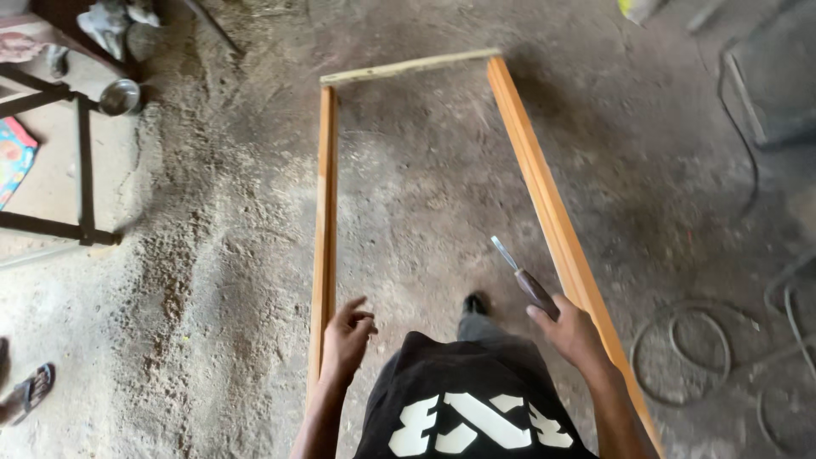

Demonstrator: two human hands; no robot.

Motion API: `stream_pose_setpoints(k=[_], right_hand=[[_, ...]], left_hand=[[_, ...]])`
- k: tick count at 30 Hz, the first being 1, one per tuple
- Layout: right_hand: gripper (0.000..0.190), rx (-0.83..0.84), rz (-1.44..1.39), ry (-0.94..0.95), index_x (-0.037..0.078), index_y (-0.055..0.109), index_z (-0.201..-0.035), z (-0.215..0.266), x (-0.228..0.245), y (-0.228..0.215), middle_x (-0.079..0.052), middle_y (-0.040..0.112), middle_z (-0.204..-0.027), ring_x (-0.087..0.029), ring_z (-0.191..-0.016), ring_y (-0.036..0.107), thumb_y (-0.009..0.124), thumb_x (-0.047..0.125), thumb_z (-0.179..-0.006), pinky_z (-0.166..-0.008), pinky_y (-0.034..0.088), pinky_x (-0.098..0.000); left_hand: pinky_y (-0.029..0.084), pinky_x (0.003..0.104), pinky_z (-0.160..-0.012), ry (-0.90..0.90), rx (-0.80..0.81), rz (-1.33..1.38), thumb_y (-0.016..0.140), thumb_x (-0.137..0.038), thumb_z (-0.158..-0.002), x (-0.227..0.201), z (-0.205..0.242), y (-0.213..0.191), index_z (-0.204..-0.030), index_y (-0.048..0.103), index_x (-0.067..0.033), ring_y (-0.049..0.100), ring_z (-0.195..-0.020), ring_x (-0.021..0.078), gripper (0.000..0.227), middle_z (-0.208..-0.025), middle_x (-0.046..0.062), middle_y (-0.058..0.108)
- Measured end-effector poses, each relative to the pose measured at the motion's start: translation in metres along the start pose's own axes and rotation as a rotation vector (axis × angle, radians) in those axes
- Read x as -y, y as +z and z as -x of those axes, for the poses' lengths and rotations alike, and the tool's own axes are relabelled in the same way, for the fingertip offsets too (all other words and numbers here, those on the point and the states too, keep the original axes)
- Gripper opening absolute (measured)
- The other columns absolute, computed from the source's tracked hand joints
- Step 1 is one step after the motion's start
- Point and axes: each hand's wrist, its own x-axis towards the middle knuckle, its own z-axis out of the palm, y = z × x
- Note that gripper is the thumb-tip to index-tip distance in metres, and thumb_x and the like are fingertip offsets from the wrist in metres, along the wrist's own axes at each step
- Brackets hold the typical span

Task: The person assembles a rectangular wooden frame by hand, fitting the corner joints together on a workbench. They use a chisel to tap and adjust the joints for alignment, then inspect the assembled frame.

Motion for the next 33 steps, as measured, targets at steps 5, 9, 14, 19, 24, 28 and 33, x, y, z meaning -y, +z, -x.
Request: stream_pose_setpoints(k=[5,9,14,19,24,28,33], right_hand=[[0.049,0.037,0.204,-0.334,0.009,0.065,-0.107,-0.134,0.153,-0.062,-0.017,0.072,-0.075,-0.037,-0.073,0.072,0.069,0.053,-0.086,-0.064,0.054,-0.0476],[0.050,0.141,0.312,-0.382,0.011,0.060,-0.113,-0.244,0.247,-0.066,-0.019,0.074,-0.079,-0.038,-0.076,0.074,0.067,0.054,-0.088,-0.068,0.055,-0.0481],[0.048,0.066,0.187,-0.359,0.008,0.056,-0.115,-0.376,0.334,-0.053,-0.021,0.073,-0.085,-0.041,-0.082,0.073,0.069,0.045,-0.088,-0.069,0.055,-0.0493],[0.055,0.066,0.044,-0.317,0.008,0.053,-0.129,-0.460,0.396,-0.080,-0.025,0.073,-0.091,-0.043,-0.087,0.073,0.072,0.033,-0.083,-0.074,0.057,-0.0480],[0.051,-0.067,-0.175,-0.270,0.006,0.056,-0.126,-0.560,0.452,-0.115,-0.024,0.073,-0.096,-0.039,-0.089,0.074,0.073,0.029,-0.084,-0.075,0.057,-0.0455],[0.038,0.113,-0.543,-0.024,0.003,0.063,-0.119,-0.655,0.491,-0.134,-0.029,0.070,-0.092,-0.046,-0.082,0.069,0.072,0.027,-0.092,-0.070,0.055,-0.0501],[0.041,-0.081,-0.422,-0.403,0.004,0.058,-0.125,-0.840,0.542,-0.177,-0.022,0.073,-0.095,-0.037,-0.086,0.075,0.067,0.018,-0.087,-0.070,0.058,-0.0434]], left_hand=[[0.060,0.033,-0.082,0.180,0.040,-0.177,0.069,-0.020,-0.091,-0.088,-0.083,0.003,-0.130,0.067,-0.0061,0.076,-0.094,0.0199,0.041,-0.102,0.013,0.077],[0.061,0.033,-0.081,0.139,-0.017,-0.017,0.068,-0.023,-0.092,-0.106,-0.192,0.000,-0.130,0.067,-0.0056,0.078,-0.092,0.0195,0.042,-0.100,0.013,0.080],[0.060,0.034,-0.082,-0.052,0.004,-0.063,0.071,-0.025,-0.089,-0.157,-0.375,-0.003,-0.130,0.068,-0.0064,0.077,-0.093,0.0207,0.045,-0.105,0.015,0.080],[0.058,0.034,-0.090,0.148,0.421,-0.058,0.072,-0.033,-0.091,-0.292,-0.486,0.013,-0.133,0.065,-0.0055,0.073,-0.106,0.0224,0.051,-0.116,0.015,0.076],[0.056,0.038,-0.088,0.399,0.451,-0.306,0.075,-0.037,-0.090,-0.420,-0.608,0.034,-0.134,0.061,-0.0046,0.067,-0.107,0.0254,0.056,-0.125,0.015,0.063],[0.053,0.034,-0.070,0.207,0.502,0.046,0.077,-0.036,-0.089,-0.478,-0.705,0.102,-0.126,0.064,-0.0012,0.063,-0.084,0.0180,0.053,-0.094,0.011,0.068],[0.050,0.026,-0.063,0.115,0.425,0.174,0.074,-0.035,-0.092,-0.564,-0.859,0.166,-0.112,0.074,0.0035,0.061,-0.071,0.0102,0.044,-0.083,0.005,0.071]])
